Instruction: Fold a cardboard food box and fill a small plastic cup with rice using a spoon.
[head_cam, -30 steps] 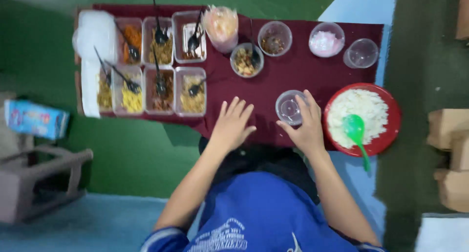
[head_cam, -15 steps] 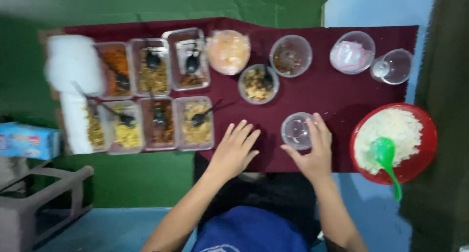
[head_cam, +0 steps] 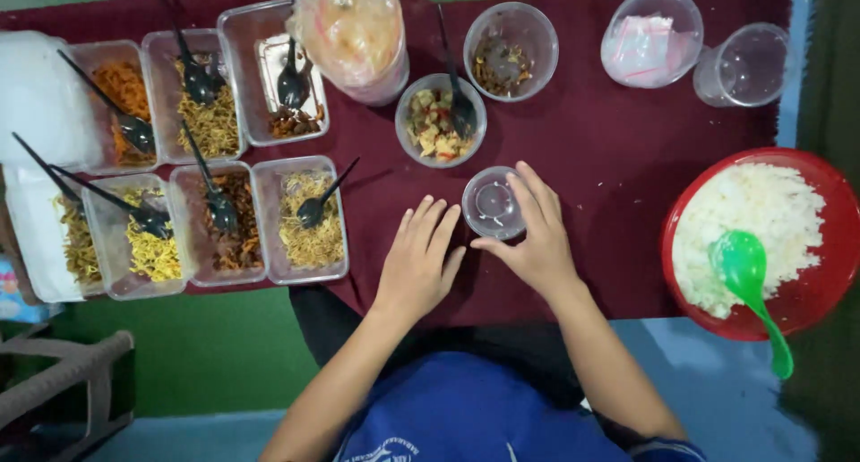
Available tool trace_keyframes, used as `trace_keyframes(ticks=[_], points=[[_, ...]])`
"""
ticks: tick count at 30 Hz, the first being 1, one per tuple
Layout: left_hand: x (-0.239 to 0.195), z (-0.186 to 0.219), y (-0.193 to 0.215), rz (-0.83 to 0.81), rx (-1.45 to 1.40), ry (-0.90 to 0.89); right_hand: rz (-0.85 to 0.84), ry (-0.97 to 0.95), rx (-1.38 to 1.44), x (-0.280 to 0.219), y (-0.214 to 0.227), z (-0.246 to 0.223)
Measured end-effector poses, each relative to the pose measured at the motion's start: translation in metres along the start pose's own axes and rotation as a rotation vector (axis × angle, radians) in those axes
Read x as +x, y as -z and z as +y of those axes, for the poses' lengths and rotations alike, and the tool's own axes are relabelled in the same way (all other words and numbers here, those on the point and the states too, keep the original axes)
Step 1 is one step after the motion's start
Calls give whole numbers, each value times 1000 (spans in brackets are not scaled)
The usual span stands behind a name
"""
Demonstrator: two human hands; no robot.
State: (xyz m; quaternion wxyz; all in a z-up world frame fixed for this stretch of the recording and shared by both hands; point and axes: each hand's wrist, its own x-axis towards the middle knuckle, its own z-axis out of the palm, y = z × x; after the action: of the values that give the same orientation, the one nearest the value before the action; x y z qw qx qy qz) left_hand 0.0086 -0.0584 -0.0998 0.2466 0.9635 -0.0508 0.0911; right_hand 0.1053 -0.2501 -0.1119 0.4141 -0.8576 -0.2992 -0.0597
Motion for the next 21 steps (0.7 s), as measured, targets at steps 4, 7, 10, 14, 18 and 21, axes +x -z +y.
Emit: trace_keyframes(ticks=[4, 7, 10, 14, 18, 21], points=[[-16, -5, -8, 62, 3, -22, 25, 64, -14, -16, -10, 3], [-18, -12, -8, 82, 91, -7, 47, 90, 20, -20, -10, -2], [-24, -9, -2, 20, 131, 68, 9, 94, 7, -29, -10, -6], [-31, -6, 2, -168, 135, 216, -71, -39, -46, -44, -9, -17], [-35, -3, 7, -223, 136, 242, -124, -274, -138, -64, -3, -38], [-40, -7, 2, -188, 134, 231, -208, -325, -355, -81, -7, -32]])
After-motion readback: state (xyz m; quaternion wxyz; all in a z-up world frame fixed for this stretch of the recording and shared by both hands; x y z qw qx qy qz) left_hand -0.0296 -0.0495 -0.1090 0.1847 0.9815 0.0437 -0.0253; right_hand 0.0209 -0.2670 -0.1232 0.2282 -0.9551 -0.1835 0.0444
